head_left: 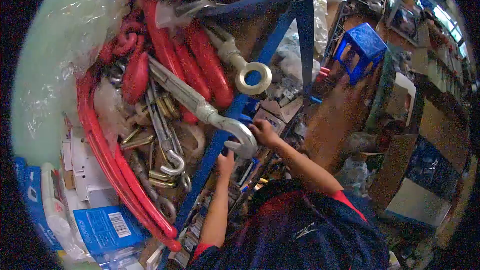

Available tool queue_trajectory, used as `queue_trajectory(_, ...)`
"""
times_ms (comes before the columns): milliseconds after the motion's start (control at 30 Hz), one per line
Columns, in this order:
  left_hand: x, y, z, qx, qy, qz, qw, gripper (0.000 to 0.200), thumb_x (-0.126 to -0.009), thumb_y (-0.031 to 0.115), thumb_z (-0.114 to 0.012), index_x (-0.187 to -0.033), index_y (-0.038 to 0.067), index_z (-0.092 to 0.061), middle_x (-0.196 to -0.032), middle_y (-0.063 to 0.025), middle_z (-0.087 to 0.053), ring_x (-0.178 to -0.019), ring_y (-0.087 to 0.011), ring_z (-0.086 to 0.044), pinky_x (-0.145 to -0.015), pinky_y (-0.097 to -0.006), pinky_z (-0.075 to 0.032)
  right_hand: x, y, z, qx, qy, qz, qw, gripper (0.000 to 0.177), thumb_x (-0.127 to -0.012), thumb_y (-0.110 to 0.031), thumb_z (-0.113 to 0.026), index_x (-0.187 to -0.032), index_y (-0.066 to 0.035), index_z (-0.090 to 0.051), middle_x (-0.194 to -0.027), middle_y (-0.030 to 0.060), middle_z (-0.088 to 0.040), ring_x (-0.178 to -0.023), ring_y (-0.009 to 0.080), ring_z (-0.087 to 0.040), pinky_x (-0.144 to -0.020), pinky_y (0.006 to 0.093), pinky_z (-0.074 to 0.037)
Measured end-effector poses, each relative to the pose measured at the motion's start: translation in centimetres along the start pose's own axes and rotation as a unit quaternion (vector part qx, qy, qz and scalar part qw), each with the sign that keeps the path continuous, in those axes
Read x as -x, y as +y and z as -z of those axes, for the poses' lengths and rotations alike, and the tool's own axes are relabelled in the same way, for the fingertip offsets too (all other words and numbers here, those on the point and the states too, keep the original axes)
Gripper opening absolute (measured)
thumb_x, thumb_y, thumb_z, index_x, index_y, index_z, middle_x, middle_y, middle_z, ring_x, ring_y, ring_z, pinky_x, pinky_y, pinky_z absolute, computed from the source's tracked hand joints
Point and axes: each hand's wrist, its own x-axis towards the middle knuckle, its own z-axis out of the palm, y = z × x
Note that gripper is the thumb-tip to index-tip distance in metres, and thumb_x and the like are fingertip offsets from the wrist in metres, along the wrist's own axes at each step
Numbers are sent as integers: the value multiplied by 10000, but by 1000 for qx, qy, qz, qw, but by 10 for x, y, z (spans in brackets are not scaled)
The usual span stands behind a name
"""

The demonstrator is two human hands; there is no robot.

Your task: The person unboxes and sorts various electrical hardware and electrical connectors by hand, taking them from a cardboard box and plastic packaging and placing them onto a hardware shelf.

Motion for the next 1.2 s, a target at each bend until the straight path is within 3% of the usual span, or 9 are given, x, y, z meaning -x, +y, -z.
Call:
queue_trajectory(300, 23, 43, -30, 274, -92, 42, 956, 484, -805, 152, -666, -1216, 9, -455, -1123, -84, -557, -1027, -189, -511, -899, -305, -402, 113, -51, 76, -58, -55, 106, 991, 226, -792, -219, -668, -812, -5, -598, -771, 138, -614, -678, 220, -578, -626, 334, -447)
queue_trajectory(400, 33, 49, -31, 278, -111, 51, 953, 504, -804, 132, -668, -1225, 10, -420, -1109, -101, -563, -1025, -199, -526, -885, -312, -413, 112, -81, 114, -7, -81, -20, 997, 260, -785, -230, -681, -856, 4, -590, -800, 136, -628, -692, 209, -578, -633, 343, -449)
queue_trajectory(433, 39, 53, -29, 272, -115, 29, 955, 501, -807, 138, -666, -1220, 14, -411, -1082, -103, -575, -981, -191, -548, -855, -314, -429, 111, -80, 121, -13, -92, -75, 993, 355, -786, -271, -685, -978, 7, -577, -854, 137, -641, -759, 225, -606, -693, 347, -468)
queue_trajectory(533, 54, 51, -28, 233, -157, -20, 960, 577, -788, 146, -666, -1265, 25, -363, -1015, -92, -587, -898, -164, -571, -804, -301, -454, 118, -76, 118, -47, -65, 117, 990, 472, -787, -319, -682, -1116, -12, -539, -901, 145, -648, -833, 225, -624, -758, 341, -477)
queue_trajectory(567, 59, 39, -32, 234, -172, -6, 957, 595, -778, 146, -667, -1272, 23, -359, -1012, -89, -585, -900, -162, -568, -807, -301, -453, 122, -74, 117, -70, -116, 62, 989, 521, -770, -299, -694, -1184, -38, -517, -880, 107, -656, -800, 221, -632, -722, 336, -479)
queue_trajectory(767, 76, 29, -20, 162, -264, 18, 951, 707, -713, 190, -689, -1285, -23, -331, -1081, -114, -550, -964, -207, -555, -856, -341, -440, 144, -95, 123, 207, -219, 68, 951, 653, -803, -402, -603, -1328, -98, -363, -967, 177, -627, -812, 382, -606, -689, 443, -498)
queue_trajectory(900, 101, 47, -23, 46, -116, -26, 992, 793, -698, 120, -587, -1361, -6, -172, -1225, -225, -436, -1077, -306, -493, -940, -366, -388, 156, -95, 118, 262, -221, 98, 934, 728, -798, -407, -588, -1374, -102, -265, -896, 209, -617, -737, 396, -603, -642, 471, -489)
queue_trajectory(1033, 109, 56, -25, 132, -106, 10, 985, 727, -738, 158, -514, -1344, -6, -148, -1154, -289, -463, -1043, -395, -509, -904, -416, -396, 166, -108, 119, 185, -170, 60, 966, 672, -785, -268, -583, -1372, -121, -292, -750, 216, -603, -667, 397, -584, -603, 463, -465)
queue_trajectory(1200, 117, 36, -24, 29, -25, -129, 991, 576, -808, 145, -439, -1327, 1, -234, -1168, -247, -482, -1036, -352, -518, -896, -399, -401, 171, -99, 117, 168, -155, 55, 972, 630, -821, -262, -516, -1372, -94, -259, -720, 210, -602, -640, 406, -576, -608, 489, -464)
